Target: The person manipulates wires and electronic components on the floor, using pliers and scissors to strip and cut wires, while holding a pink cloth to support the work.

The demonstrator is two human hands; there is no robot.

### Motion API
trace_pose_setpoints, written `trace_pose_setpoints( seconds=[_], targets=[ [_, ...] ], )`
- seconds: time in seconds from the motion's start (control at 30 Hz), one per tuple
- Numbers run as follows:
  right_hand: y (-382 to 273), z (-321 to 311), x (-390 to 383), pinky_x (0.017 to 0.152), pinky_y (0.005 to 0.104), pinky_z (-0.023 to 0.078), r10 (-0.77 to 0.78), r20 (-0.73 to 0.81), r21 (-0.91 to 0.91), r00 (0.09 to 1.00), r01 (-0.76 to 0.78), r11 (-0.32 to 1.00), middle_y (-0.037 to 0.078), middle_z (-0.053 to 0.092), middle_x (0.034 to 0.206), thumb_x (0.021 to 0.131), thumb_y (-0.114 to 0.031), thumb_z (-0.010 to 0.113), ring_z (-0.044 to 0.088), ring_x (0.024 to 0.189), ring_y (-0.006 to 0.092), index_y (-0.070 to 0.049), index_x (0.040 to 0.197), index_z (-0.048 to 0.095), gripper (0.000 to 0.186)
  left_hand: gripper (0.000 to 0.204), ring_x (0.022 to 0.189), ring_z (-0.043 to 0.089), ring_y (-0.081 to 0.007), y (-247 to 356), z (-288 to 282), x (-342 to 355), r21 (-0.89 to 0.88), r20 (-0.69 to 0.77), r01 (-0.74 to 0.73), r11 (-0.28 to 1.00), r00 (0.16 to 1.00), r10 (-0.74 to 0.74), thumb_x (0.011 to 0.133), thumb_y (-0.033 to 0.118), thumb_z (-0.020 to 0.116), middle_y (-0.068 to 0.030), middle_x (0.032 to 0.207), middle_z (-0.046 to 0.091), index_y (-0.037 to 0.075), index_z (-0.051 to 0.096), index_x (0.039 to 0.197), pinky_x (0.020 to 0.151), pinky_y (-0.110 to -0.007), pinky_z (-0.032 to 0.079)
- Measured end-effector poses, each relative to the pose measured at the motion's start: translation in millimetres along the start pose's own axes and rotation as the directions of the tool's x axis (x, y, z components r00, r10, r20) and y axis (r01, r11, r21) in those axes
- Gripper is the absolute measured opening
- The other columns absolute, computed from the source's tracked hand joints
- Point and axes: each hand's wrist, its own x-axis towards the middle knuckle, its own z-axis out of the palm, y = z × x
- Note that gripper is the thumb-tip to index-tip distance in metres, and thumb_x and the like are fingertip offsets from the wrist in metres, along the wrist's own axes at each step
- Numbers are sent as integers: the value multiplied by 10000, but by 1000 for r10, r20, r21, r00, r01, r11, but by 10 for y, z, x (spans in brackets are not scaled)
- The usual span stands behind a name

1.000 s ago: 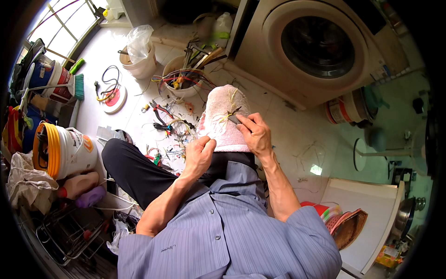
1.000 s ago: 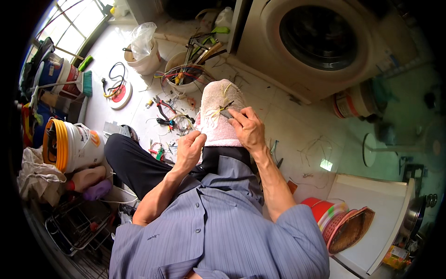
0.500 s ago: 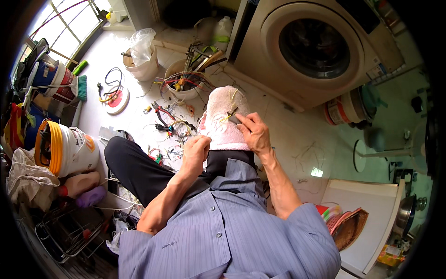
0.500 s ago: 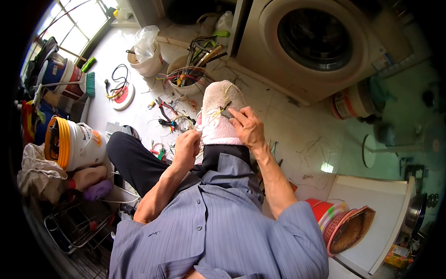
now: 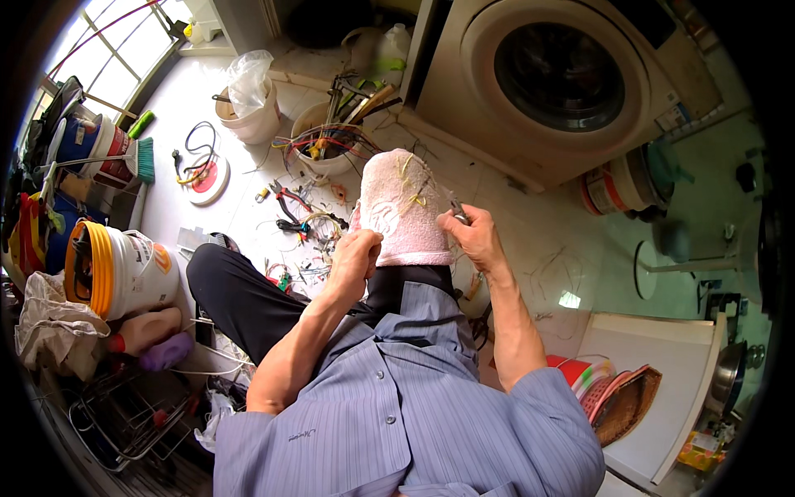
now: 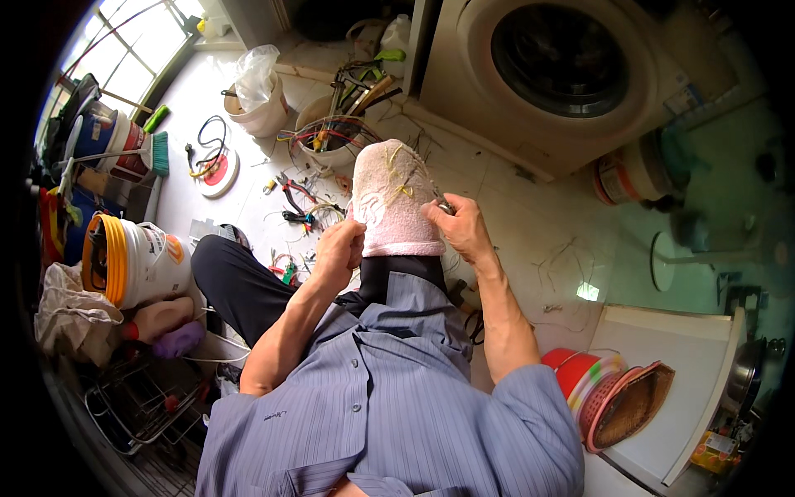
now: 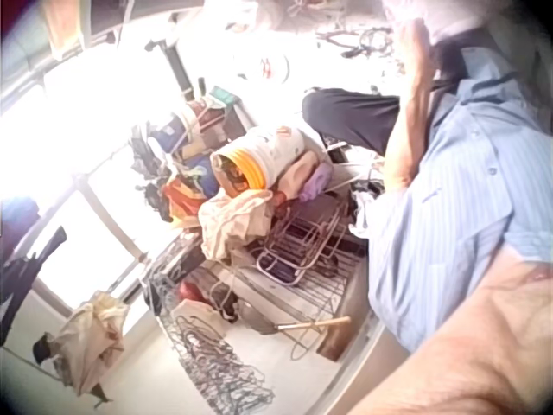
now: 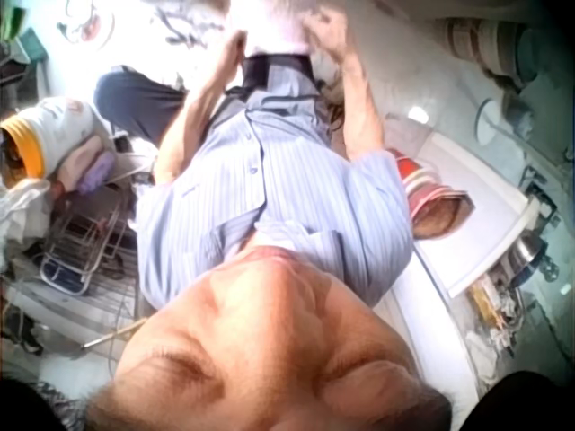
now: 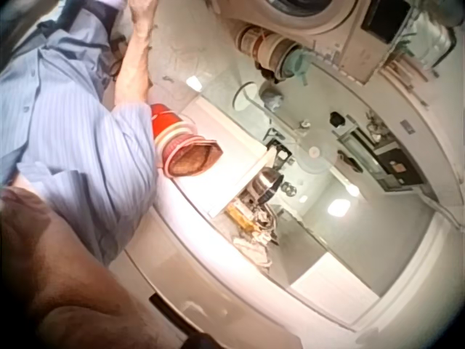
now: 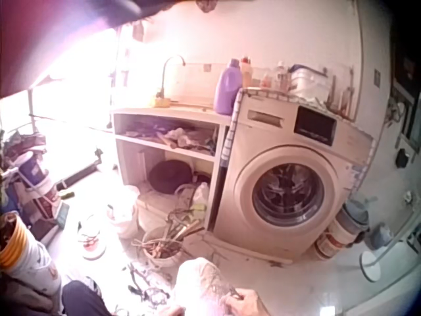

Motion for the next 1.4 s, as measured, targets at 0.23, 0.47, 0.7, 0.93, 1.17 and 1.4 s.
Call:
trace_pose_setpoints(
  seconds=[0.23, 0.47, 0.7, 0.93, 1.17, 1.4],
  targets=[
    [-144, 133, 12, 496, 247, 387, -91, -41, -34, 995, 90, 995, 8, 592, 652, 891, -173, 705, 508, 574, 75, 11, 838, 680, 193, 297, 413, 295, -86, 53, 10, 9, -51, 15, 39, 998, 999, -38, 883, 167, 587, 32, 530, 385, 113, 472, 614, 402, -270, 231],
    [-324, 483, 36, 424, 238, 402, 301, 278, 500, 912, -405, 765, 120, 697, 840, 943, -168, 638, 601, 593, 123, 51, 938, 663, 220, 271, 414, 250, -78, 134, 105, -137, -109, 87, 101, 989, 992, -92, 891, 153, 559, 44, 532, 350, 114, 460, 642, 413, -267, 201],
    [-203, 582, 112, 425, 224, 406, 170, 236, 474, 957, -265, 840, 69, 656, 717, 924, -145, 667, 576, 533, 93, 2, 885, 644, 154, 343, 414, 215, -80, 212, 95, -199, -172, 121, 158, 972, 983, -139, 903, 162, 536, 64, 507, 296, 141, 394, 592, 422, -271, 188],
    [-352, 494, -40, 403, 194, 393, 234, 275, 246, 932, -304, 920, 17, 629, 668, 915, -129, 679, 551, 492, 54, -31, 891, 627, 114, 405, 424, 213, -85, 324, -161, -109, -480, 108, 79, 874, 994, -31, 934, 210, 509, 61, 503, 276, 159, 351, 564, 420, -270, 190],
    [-349, 143, -13, 413, 207, 383, 148, 120, 305, 982, -178, 936, 26, 617, 620, 871, -117, 675, 520, 457, 78, -51, 820, 651, 87, 357, 431, 223, -86, 408, -357, -154, -456, 100, 4, 890, 994, 47, 944, 204, 504, 57, 502, 298, 140, 418, 603, 426, -273, 200],
    [-242, 116, -47, 407, 220, 347, 220, -50, 350, 974, -190, 918, 27, 582, 589, 841, -126, 662, 481, 436, 87, -51, 766, 645, 107, 348, 429, 231, -84, 373, -523, 9, -535, -64, -36, 844, 998, 2, 919, 199, 537, 59, 496, 310, 154, 418, 596, 428, -272, 202]
  ],
)
